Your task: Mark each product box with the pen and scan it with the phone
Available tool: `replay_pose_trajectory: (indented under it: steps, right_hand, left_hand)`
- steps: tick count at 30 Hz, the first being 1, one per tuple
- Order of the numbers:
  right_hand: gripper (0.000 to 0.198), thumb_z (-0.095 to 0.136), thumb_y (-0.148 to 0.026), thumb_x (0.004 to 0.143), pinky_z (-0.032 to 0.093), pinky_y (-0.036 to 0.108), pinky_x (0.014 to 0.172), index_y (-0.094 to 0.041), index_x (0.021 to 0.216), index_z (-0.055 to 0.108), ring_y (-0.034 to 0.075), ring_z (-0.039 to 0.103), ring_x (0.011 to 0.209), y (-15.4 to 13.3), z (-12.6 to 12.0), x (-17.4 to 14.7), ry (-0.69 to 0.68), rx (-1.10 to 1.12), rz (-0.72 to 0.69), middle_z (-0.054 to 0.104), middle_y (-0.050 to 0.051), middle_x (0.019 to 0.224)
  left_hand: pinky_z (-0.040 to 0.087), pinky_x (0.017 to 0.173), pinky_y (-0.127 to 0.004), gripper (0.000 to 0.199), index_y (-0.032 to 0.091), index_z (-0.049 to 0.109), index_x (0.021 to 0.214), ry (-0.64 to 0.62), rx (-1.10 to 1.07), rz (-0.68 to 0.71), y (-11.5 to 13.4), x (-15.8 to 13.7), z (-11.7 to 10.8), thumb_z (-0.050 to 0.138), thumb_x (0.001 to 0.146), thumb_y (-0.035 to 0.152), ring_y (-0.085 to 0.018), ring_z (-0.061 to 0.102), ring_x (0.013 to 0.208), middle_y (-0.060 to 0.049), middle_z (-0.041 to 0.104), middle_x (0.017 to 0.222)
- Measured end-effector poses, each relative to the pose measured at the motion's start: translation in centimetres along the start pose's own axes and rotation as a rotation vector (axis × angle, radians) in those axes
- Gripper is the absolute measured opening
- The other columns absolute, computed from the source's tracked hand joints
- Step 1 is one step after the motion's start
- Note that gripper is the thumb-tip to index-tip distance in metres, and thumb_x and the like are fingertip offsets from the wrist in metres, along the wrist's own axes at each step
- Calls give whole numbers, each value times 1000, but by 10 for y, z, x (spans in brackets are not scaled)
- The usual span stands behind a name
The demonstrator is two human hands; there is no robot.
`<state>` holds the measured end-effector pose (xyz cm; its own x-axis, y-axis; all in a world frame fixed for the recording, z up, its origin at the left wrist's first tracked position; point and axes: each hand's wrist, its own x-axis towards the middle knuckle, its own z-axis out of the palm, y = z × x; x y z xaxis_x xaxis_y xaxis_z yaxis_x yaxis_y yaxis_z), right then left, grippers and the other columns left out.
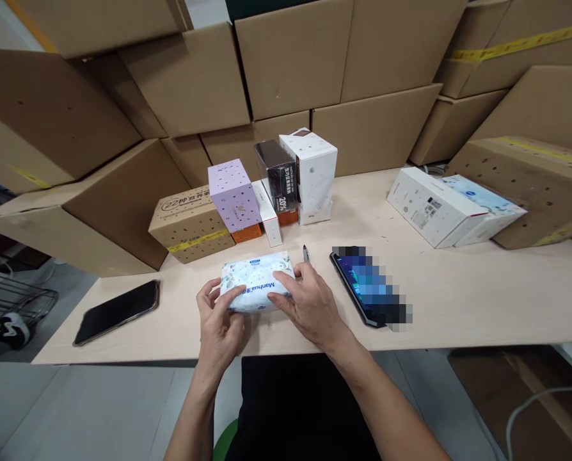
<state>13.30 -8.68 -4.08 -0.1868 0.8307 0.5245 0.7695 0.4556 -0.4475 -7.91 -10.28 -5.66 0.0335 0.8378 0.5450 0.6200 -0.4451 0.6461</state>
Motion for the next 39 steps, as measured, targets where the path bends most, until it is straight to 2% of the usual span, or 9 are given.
replay_pose_trajectory:
  steps: [5,8,11,14,20,28,32,36,39]
  right_hand:
    - [50,39,-55,99,55,36,83,-23,129,64,21,59,97,3,-3,-2,14,167,0,51,10,110]
    - [43,37,-43,102,53,37,89,-21,130,61,22,58,105,7,-4,-1,166,200,62,55,12,113]
    - [36,39,-33,101,51,39,85,-16,121,64,24,58,98,14,-1,0,286,79,181,57,13,104]
    - [32,44,-30,97,49,41,81,-14,114,67,27,55,93,19,3,1,171,-110,251,54,15,103]
    - [33,50,-20,91,45,35,75,-15,121,63,26,54,87,17,7,2,-120,-308,313,54,14,98]
    - [44,45,-6,85,41,32,65,-14,123,64,23,55,72,15,9,7,-180,-330,332,52,12,87]
    - [42,44,-12,88,45,34,67,-14,124,65,22,56,71,20,6,3,-25,-118,351,52,9,86]
    - [38,39,-19,92,50,37,83,-16,116,69,23,61,89,21,0,1,122,35,335,58,10,94]
    - [34,41,-21,93,50,37,86,-19,110,70,22,62,95,19,-5,-1,303,243,341,62,8,101]
  left_hand:
    - [49,103,-46,56,30,67,120,-29,-83,-38,0,0,-3,49,74,2,-27,46,129,-7,33,139]
    - [48,105,-45,60,32,65,124,-31,-128,-52,-1,-1,-4,48,76,2,-26,46,129,-7,33,140]
    - [47,105,-45,63,32,61,130,-32,-133,-90,-2,-2,-5,48,76,2,-25,46,128,-7,32,142]
    - [47,105,-45,64,31,60,131,-33,-129,-111,-3,-2,-5,48,75,3,-26,44,131,-8,32,141]
    - [47,105,-44,67,30,60,130,-21,-112,-103,-4,-1,-4,48,71,1,-26,42,133,-9,35,139]
    - [48,105,-43,68,29,59,130,-21,-123,-85,-1,1,-4,46,70,-3,-25,43,133,-9,34,140]
    - [47,105,-44,67,28,60,127,-32,-124,-81,-1,0,-4,47,70,-4,-26,43,134,-9,34,140]
    - [46,106,-45,66,28,60,126,-33,-121,-84,-2,-1,-4,47,70,-5,-25,45,131,-10,34,140]
    - [47,106,-44,67,28,60,126,-29,-119,-76,-3,-2,-3,47,70,-5,-24,46,130,-9,35,139]
